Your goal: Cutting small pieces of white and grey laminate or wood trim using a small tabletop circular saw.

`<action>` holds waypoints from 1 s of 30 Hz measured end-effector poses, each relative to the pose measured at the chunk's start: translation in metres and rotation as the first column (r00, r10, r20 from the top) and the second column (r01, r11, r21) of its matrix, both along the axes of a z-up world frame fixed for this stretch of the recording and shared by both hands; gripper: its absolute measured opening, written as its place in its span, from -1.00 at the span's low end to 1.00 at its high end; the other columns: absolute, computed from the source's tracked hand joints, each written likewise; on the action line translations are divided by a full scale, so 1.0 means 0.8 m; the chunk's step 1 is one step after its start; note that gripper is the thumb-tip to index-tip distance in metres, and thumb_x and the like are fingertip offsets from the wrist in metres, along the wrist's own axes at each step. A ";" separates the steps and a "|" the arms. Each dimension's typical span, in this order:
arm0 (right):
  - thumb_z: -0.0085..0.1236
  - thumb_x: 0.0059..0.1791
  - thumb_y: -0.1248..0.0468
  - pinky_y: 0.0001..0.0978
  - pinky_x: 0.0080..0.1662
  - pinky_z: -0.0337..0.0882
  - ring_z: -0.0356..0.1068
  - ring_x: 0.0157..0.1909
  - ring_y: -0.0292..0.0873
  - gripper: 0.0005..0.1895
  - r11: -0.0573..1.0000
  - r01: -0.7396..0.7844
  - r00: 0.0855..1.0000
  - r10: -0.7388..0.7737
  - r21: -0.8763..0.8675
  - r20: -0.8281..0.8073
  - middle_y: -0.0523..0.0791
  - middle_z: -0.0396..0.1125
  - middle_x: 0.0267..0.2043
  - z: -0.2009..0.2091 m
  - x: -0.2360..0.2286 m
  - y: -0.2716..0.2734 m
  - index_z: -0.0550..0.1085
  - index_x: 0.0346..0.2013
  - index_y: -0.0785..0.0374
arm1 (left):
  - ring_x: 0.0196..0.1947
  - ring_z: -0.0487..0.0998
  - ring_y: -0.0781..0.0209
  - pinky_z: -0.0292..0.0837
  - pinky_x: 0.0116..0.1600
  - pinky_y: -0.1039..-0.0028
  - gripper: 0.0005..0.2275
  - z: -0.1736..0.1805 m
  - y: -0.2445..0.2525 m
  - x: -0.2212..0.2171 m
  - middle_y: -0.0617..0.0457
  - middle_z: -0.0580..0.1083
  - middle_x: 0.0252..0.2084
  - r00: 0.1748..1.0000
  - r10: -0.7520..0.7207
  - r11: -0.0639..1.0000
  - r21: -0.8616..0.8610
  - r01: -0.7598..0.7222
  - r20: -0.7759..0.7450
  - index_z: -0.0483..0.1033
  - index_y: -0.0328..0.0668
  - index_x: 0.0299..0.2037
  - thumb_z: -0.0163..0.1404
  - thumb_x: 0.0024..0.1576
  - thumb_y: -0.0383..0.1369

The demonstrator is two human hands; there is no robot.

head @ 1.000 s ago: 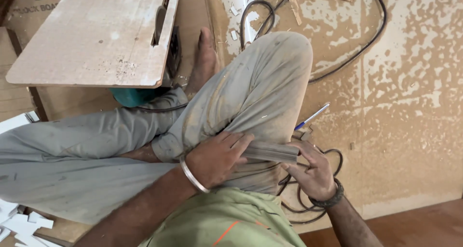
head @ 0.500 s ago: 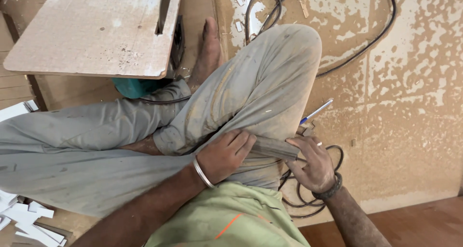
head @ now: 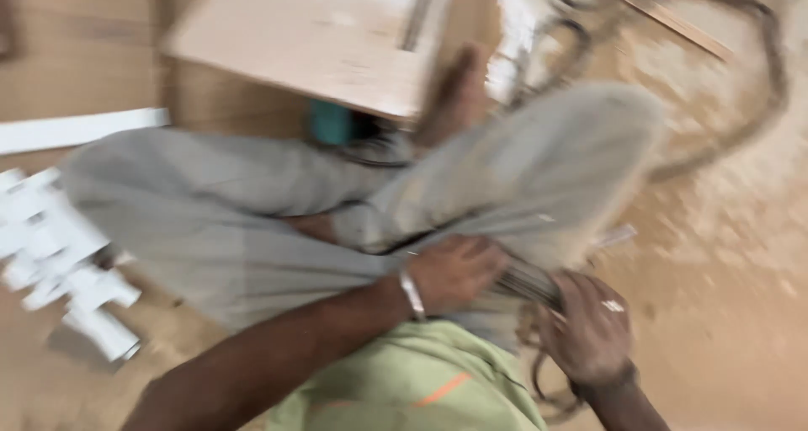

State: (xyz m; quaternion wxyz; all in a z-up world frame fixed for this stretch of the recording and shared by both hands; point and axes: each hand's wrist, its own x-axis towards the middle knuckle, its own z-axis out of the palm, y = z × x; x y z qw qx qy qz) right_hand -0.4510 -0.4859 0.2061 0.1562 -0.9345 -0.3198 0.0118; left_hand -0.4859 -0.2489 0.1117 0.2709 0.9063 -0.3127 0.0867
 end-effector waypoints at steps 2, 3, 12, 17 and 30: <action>0.33 -0.18 0.20 -0.04 0.02 0.44 0.45 -0.01 0.11 -0.57 0.993 -0.118 0.993 0.118 -0.013 0.003 0.04 0.43 -0.02 -0.012 0.007 -0.021 0.49 -0.06 0.25 | 0.17 0.48 0.03 0.47 0.19 0.24 -0.56 0.000 -0.010 0.000 -0.03 0.45 0.11 0.997 0.080 0.997 0.018 -0.080 0.019 0.48 -0.26 0.12 -0.01 0.03 -0.26; 0.33 -0.20 0.17 0.00 -0.05 0.48 0.46 -0.05 0.11 -0.62 0.980 -0.185 0.983 0.186 -0.068 0.004 0.05 0.42 -0.04 -0.021 0.011 -0.034 0.51 -0.13 0.18 | 0.18 0.49 0.05 0.47 0.18 0.24 -0.56 0.000 -0.016 -0.003 0.00 0.45 0.13 0.993 0.108 0.994 -0.007 -0.108 0.036 0.48 -0.22 0.14 0.00 0.04 -0.27; 0.49 -0.36 -0.07 -0.22 -0.20 0.58 0.55 -0.38 -0.04 -0.26 0.908 -0.316 0.871 0.162 -0.277 -0.464 0.05 0.47 -0.37 -0.318 0.086 -0.233 0.52 -0.06 0.30 | 0.00 0.49 0.26 0.39 -0.09 0.41 -0.70 0.053 -0.008 -0.051 0.21 0.48 0.01 0.885 0.454 0.889 -0.012 -0.457 -0.101 0.52 -0.08 0.06 -0.02 0.14 -0.26; 0.39 -0.37 0.11 -0.03 -0.09 0.52 0.54 -0.24 0.13 -0.39 0.874 -0.484 0.822 0.469 0.036 -0.323 0.11 0.48 -0.23 -0.104 0.053 0.067 0.49 -0.09 0.30 | 0.09 0.49 0.14 0.41 0.03 0.25 -0.61 0.092 0.067 -0.117 0.10 0.47 0.04 0.790 0.580 0.814 0.096 -0.573 -0.201 0.49 -0.16 0.12 -0.02 0.08 -0.26; 0.24 -0.17 0.23 -0.08 -0.09 0.48 0.46 -0.09 0.13 -0.57 0.540 -0.816 0.502 0.839 0.207 -0.211 0.09 0.44 -0.06 -0.072 -0.014 0.316 0.51 -0.03 0.29 | 0.16 0.45 -0.03 0.40 0.21 0.21 -0.57 0.079 0.155 -0.245 -0.11 0.44 0.12 0.427 0.891 0.452 0.225 -0.863 -0.154 0.44 -0.34 0.20 -0.06 0.12 -0.31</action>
